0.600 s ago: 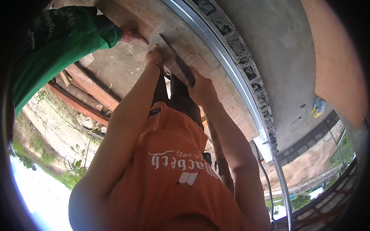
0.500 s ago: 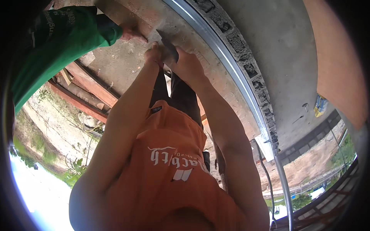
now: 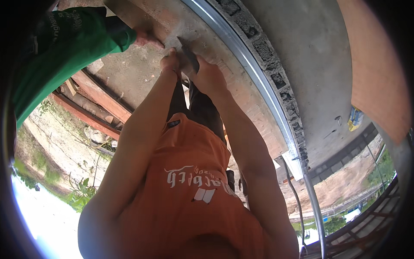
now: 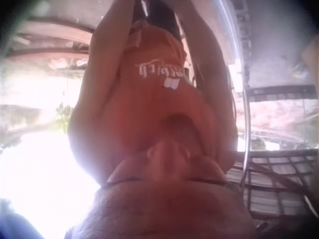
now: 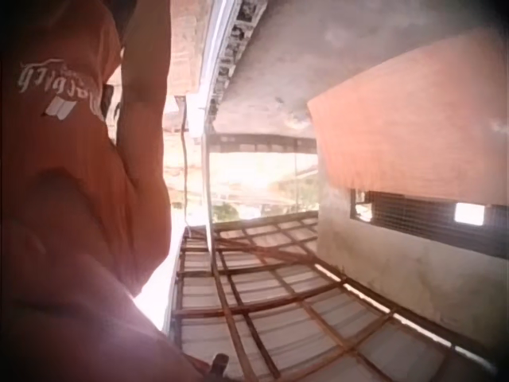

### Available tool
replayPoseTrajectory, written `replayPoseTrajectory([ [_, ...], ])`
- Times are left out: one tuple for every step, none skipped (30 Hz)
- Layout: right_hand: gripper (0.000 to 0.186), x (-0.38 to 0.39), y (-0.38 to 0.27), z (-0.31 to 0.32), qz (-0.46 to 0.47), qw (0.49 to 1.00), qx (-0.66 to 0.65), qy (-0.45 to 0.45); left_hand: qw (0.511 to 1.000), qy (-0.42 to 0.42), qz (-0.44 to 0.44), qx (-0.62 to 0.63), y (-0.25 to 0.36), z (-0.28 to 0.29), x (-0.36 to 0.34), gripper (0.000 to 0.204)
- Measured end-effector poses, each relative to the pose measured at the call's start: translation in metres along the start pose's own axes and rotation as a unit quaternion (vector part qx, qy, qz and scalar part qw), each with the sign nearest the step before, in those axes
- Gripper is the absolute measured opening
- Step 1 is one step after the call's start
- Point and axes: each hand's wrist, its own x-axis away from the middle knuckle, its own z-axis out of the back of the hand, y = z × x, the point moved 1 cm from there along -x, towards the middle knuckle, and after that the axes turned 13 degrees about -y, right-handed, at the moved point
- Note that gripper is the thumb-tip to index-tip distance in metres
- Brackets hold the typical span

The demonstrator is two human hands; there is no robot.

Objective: The recorder is using a manual saw to cut a thin board or piece of plywood while an assistant holds it.

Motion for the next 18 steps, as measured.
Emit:
replayPoseTrajectory([
  [0.052,0.003,-0.006,-0.002,-0.001,1.000,0.010,-0.018,1.000,0.004,-0.002,0.002,-0.007,0.007,-0.010,0.075],
  [0.053,0.008,-0.011,-0.004,-0.003,0.999,0.019,-0.035,0.996,-0.007,-0.008,0.091,-0.018,0.015,-0.020,0.075],
  [0.053,0.040,-0.001,-0.008,-0.011,0.999,0.016,-0.034,0.983,-0.016,-0.013,0.184,-0.023,0.019,-0.028,0.074],
  [0.053,0.089,0.028,-0.005,-0.039,0.999,0.008,-0.011,0.991,-0.002,-0.023,0.135,-0.002,0.005,0.008,0.075],
  [0.055,0.129,0.033,0.001,-0.090,0.994,-0.022,-0.057,0.990,0.004,-0.025,0.140,0.018,0.015,0.015,0.075],
  [0.056,0.168,0.019,0.012,-0.098,0.993,-0.035,-0.051,0.997,0.004,-0.001,0.072,0.019,0.022,0.029,0.076],
  [0.056,0.194,0.008,0.021,-0.113,0.989,-0.076,-0.062,1.000,0.008,0.020,0.004,0.016,0.030,0.036,0.077],
  [0.056,0.200,0.012,0.021,-0.077,0.994,-0.054,-0.047,0.999,0.024,-0.023,-0.013,0.002,0.033,0.012,0.080],
  [0.055,0.199,0.022,0.018,-0.049,0.998,-0.034,-0.026,0.999,0.022,-0.025,-0.012,0.007,0.032,0.013,0.080],
  [0.053,0.178,0.023,0.013,-0.065,0.997,-0.038,-0.031,0.999,0.023,-0.011,-0.032,0.010,0.031,0.022,0.079],
  [0.051,0.143,0.019,0.008,-0.084,0.995,-0.041,-0.033,0.998,0.018,0.003,-0.053,0.014,0.027,0.029,0.077],
  [0.049,0.099,0.015,0.002,-0.085,0.995,-0.024,-0.036,0.998,0.017,0.000,-0.055,0.018,0.024,0.028,0.077],
  [0.048,0.055,0.015,-0.005,-0.092,0.995,-0.011,-0.038,0.997,-0.032,-0.017,-0.070,0.018,0.017,0.028,0.076],
  [0.048,0.022,0.020,-0.013,-0.003,1.000,-0.006,0.017,0.992,-0.085,-0.028,-0.085,0.013,0.006,0.033,0.075],
  [0.048,0.017,0.013,-0.015,0.000,1.000,-0.007,0.018,0.992,-0.081,-0.030,-0.086,0.013,0.007,0.025,0.075],
  [0.049,0.014,0.007,-0.014,0.004,1.000,-0.001,0.014,0.999,-0.049,0.008,-0.005,0.011,0.008,0.017,0.073],
  [0.049,0.012,0.003,-0.011,0.007,1.000,0.005,0.010,0.996,-0.018,0.045,0.075,0.009,0.009,0.009,0.072],
  [0.050,0.036,0.000,-0.009,-0.016,1.000,0.008,-0.017,1.000,-0.014,-0.021,-0.003,-0.015,0.016,-0.025,0.071],
])
